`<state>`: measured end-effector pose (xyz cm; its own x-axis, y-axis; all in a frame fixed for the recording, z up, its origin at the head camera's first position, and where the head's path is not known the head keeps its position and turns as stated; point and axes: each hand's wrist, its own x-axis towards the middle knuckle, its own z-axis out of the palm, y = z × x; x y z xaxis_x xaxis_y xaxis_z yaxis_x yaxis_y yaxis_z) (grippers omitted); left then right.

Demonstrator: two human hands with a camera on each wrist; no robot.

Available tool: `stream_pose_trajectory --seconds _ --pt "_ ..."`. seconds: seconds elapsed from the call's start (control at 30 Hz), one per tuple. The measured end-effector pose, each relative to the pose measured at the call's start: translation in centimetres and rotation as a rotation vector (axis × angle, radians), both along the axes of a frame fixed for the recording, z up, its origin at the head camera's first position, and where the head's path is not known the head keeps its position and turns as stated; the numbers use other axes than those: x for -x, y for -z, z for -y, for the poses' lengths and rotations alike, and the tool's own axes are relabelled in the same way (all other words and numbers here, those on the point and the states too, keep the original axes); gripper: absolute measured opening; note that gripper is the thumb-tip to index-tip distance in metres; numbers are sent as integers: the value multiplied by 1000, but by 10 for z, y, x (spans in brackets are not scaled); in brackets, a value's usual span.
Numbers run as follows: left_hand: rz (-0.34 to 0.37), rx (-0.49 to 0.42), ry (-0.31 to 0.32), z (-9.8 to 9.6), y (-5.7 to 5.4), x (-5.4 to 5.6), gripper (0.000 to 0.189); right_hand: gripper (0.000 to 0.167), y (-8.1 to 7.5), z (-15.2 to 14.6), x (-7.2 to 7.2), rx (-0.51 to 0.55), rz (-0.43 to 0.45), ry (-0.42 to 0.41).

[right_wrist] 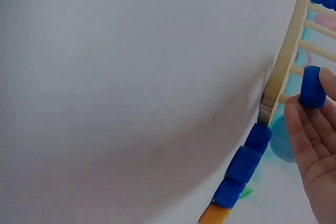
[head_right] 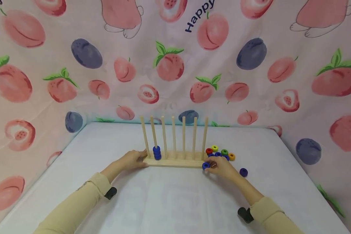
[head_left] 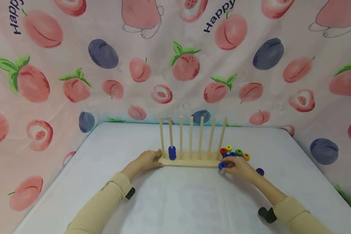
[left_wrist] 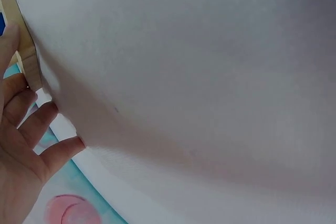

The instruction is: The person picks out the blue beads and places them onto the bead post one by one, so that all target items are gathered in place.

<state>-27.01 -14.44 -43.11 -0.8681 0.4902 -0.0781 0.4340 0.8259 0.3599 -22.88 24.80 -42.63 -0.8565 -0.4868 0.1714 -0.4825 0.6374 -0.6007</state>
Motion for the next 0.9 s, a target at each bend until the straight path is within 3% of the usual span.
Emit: stream_pose_trajectory --seconds 0.13,0.57,0.7,0.9 --pt "-10 2 17 -1 0 -2 66 35 3 3 -3 16 -3 -17" --pt "-45 16 8 2 2 -2 66 32 -10 29 -4 6 51 -70" --pt "-32 6 21 0 2 -1 65 33 -13 35 -8 14 47 -55" --pt "-30 18 -12 -1 2 -2 66 33 -16 45 -9 26 44 -34"
